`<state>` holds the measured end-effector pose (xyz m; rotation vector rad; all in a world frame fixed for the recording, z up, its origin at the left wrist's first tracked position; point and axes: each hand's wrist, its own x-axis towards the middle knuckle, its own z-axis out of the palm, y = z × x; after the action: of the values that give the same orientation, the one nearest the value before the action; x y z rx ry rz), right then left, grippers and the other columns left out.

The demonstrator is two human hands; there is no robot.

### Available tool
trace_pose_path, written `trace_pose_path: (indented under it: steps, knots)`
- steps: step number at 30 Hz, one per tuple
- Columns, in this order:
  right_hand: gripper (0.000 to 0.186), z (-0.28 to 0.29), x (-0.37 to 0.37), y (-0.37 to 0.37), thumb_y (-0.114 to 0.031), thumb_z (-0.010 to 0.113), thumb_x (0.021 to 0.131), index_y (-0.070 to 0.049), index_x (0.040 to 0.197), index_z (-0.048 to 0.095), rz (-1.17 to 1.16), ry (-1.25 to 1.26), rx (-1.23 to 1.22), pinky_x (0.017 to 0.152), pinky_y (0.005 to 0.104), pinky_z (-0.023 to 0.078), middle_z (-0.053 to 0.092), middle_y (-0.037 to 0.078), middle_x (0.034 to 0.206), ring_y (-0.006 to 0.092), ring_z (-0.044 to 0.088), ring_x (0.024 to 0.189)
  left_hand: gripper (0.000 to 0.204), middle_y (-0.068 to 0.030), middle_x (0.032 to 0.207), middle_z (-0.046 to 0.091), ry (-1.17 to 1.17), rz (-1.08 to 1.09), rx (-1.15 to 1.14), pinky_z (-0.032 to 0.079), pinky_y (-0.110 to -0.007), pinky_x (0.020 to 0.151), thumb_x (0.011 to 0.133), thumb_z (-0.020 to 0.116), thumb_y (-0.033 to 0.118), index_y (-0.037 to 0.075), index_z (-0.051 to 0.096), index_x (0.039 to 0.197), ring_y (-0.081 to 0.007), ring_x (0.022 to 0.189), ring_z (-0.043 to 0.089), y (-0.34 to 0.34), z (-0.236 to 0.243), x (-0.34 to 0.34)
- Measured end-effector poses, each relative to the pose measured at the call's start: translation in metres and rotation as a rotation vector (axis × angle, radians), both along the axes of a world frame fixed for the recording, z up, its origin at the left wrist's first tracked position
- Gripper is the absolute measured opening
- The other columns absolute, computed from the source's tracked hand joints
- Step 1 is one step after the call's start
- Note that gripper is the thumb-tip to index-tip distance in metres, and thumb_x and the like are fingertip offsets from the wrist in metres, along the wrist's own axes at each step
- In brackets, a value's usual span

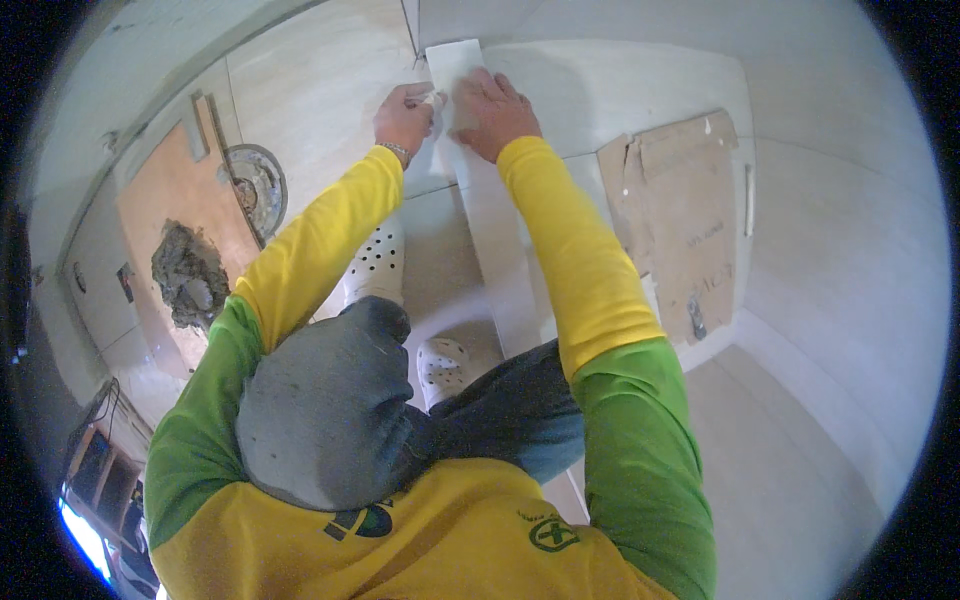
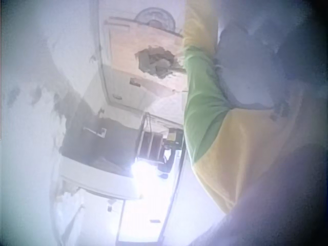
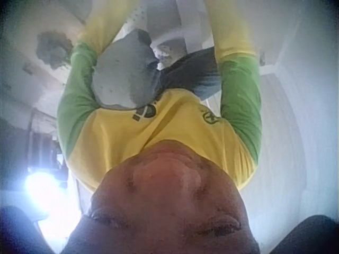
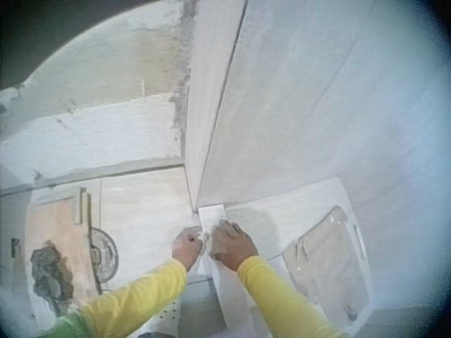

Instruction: The person cuts a ceramic tile with an angle grinder, applies mortar to the back of the tile with a trowel, and positions the tile onto the wall. They then tap the tile with a rubber mallet and verify the alignment using a spirit level.

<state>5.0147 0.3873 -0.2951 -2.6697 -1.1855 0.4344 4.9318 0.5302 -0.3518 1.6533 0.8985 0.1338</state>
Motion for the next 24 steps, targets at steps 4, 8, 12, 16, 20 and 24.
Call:
trace_pose_path:
  steps: [4,8,12,16,20,24]
  knots:
    - [0.093,0.01,0.014,0.023,-0.025,0.081,0.071,-0.016,0.149,0.031,0.159,0.122,-0.281,0.114,0.0429,0.032,0.024,0.013,0.157,0.0323,0.025,0.144,0.033,-0.0069,0.078,0.068,0.048,0.029,-0.118,0.053,-0.027,0.056,0.079,0.078,0.024,-0.002,0.067,0.097,-0.0141,0.062,0.063,0.011,0.002,0.009]
    - [0.096,0.012,0.016,0.029,-0.02,0.083,0.068,-0.017,0.148,0.031,0.175,0.128,-0.353,0.115,0.0444,0.031,0.022,0.011,0.158,0.0303,0.024,0.145,0.029,-0.0055,0.07,0.065,0.052,0.056,-0.32,0.05,-0.027,0.052,0.08,0.077,0.022,-0.003,0.068,0.091,-0.0134,0.056,0.06,0.015,0.007,0.01]
    - [0.096,0.008,0.017,0.027,-0.02,0.083,0.067,-0.018,0.148,0.031,0.183,0.103,-0.36,0.112,0.0469,0.034,0.023,0.01,0.158,0.0285,0.025,0.145,0.024,-0.0036,0.067,0.063,0.042,0.045,-0.415,0.047,-0.026,0.047,0.078,0.079,0.022,0.002,0.07,0.087,-0.0114,0.053,0.058,0.018,0.006,0.011]
    - [0.094,0.004,0.018,0.028,-0.02,0.082,0.068,-0.018,0.148,0.032,0.214,0.049,-0.384,0.108,0.0485,0.038,0.025,0.01,0.157,0.0281,0.026,0.144,0.024,-0.0042,0.067,0.063,0.021,0.042,-0.488,0.045,-0.025,0.046,0.078,0.079,0.02,0.0,0.069,0.086,-0.0113,0.053,0.057,0.021,0.0,0.013]
    - [0.093,0.003,0.018,0.029,-0.02,0.082,0.068,-0.018,0.147,0.033,0.217,0.05,-0.388,0.107,0.0483,0.039,0.026,0.01,0.157,0.0277,0.027,0.144,0.018,-0.005,0.069,0.063,0.014,0.046,-0.514,0.044,-0.025,0.046,0.083,0.072,0.016,0.0,0.069,0.089,-0.011,0.052,0.055,0.02,-0.004,0.014]
    - [0.091,0.004,0.019,0.029,-0.02,0.082,0.069,-0.018,0.147,0.033,0.223,0.042,-0.389,0.106,0.0488,0.039,0.026,0.009,0.156,0.0272,0.028,0.143,0.033,-0.006,0.071,0.064,0.091,-0.007,-0.308,0.046,-0.026,0.051,0.076,0.079,0.026,-0.001,0.07,0.092,-0.0122,0.057,0.057,0.024,-0.009,0.014]
